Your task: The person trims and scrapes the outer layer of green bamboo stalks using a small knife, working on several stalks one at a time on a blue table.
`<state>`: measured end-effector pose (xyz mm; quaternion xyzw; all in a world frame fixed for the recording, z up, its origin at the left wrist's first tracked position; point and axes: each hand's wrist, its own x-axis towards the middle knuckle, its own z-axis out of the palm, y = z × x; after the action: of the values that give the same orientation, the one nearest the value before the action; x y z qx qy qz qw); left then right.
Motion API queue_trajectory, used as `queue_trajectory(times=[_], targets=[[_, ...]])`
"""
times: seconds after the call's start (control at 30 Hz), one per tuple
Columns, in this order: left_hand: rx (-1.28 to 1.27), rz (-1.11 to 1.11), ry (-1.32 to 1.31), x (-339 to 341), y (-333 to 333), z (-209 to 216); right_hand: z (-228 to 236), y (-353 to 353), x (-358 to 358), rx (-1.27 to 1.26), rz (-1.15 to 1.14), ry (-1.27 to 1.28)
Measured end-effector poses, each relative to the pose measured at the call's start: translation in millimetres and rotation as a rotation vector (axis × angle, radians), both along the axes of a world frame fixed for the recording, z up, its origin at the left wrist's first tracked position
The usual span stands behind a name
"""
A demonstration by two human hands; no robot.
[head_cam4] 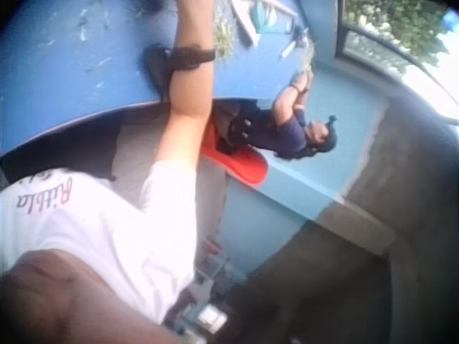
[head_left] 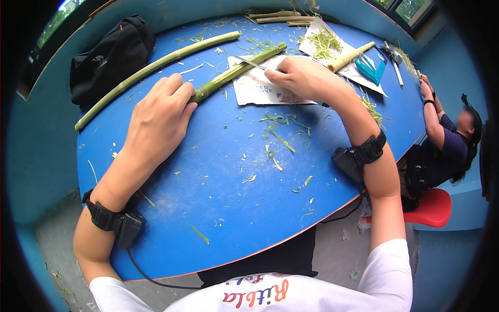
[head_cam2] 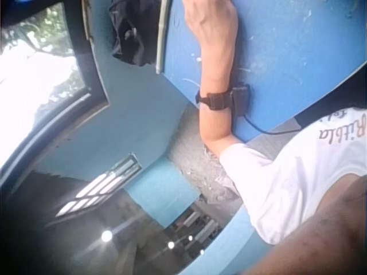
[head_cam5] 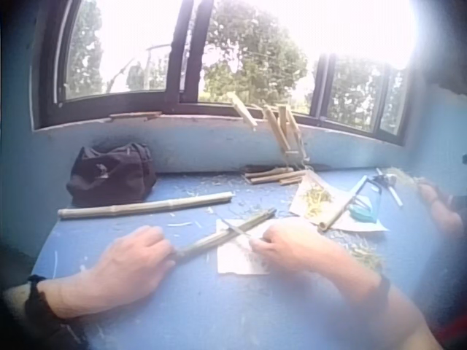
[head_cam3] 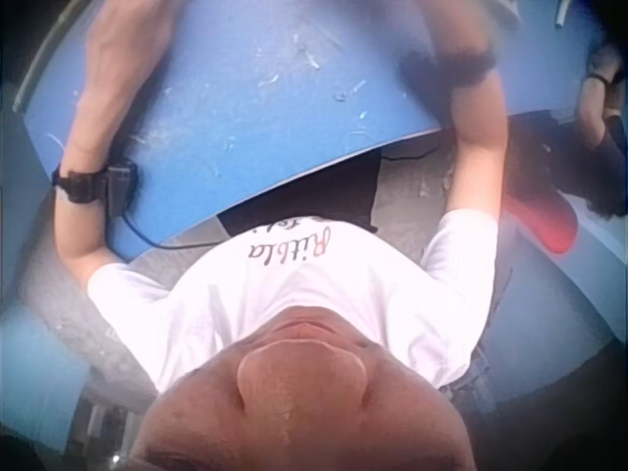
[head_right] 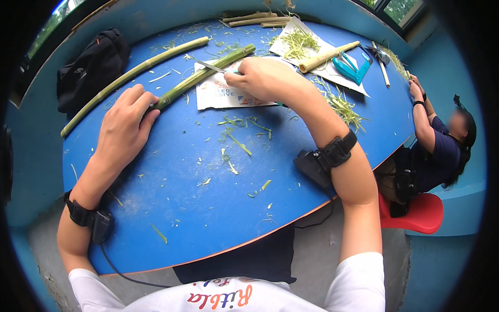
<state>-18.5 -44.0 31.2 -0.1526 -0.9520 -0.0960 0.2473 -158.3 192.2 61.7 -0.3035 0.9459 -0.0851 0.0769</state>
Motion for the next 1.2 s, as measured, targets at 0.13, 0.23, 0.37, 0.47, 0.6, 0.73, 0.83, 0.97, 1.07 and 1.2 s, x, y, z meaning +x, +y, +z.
queue_trajectory(times=[0.13,0.23,0.37,0.47,0.6,0.73,0.83,0.97,1.07,1.2], targets=[[0.009,0.003,-0.002,1.2,1.5,1.2,-4.2,4.5,-1.2,0.033,0.012,0.14],[0.003,-0.029,0.03,-1.1,3.3,1.2,-9.4,8.9,-12.0,0.081,-0.014,0.197],[0.003,-0.016,0.026,-0.3,3.1,0.3,-4.9,8.7,-12.4,0.049,-0.018,0.142],[-0.01,0.001,0.021,0.7,2.5,-0.1,-8.8,8.9,-14.7,0.023,-0.018,0.125],[-0.009,0.038,-0.014,-2.1,4.9,-3.9,-9.4,26.7,-42.8,0.088,-0.231,0.13],[-0.014,0.04,0.036,-3.4,6.5,-4.7,-15.6,32.0,-37.7,0.02,-0.111,0.223],[0.029,0.037,0.002,0.9,-0.1,-2.8,-7.7,10.6,-10.0,0.006,-0.014,0.144],[0.069,0.024,-0.031,1.6,-0.1,-2.2,-5.2,2.9,4.0,0.065,0.082,0.141],[0.06,0.016,-0.042,2.0,-1.4,-2.2,-3.9,3.1,1.2,0.01,-0.012,0.002],[-0.001,0.038,-0.009,-1.4,-6.1,-1.5,-10.3,1.8,-7.3,0.05,-0.057,0.178]])
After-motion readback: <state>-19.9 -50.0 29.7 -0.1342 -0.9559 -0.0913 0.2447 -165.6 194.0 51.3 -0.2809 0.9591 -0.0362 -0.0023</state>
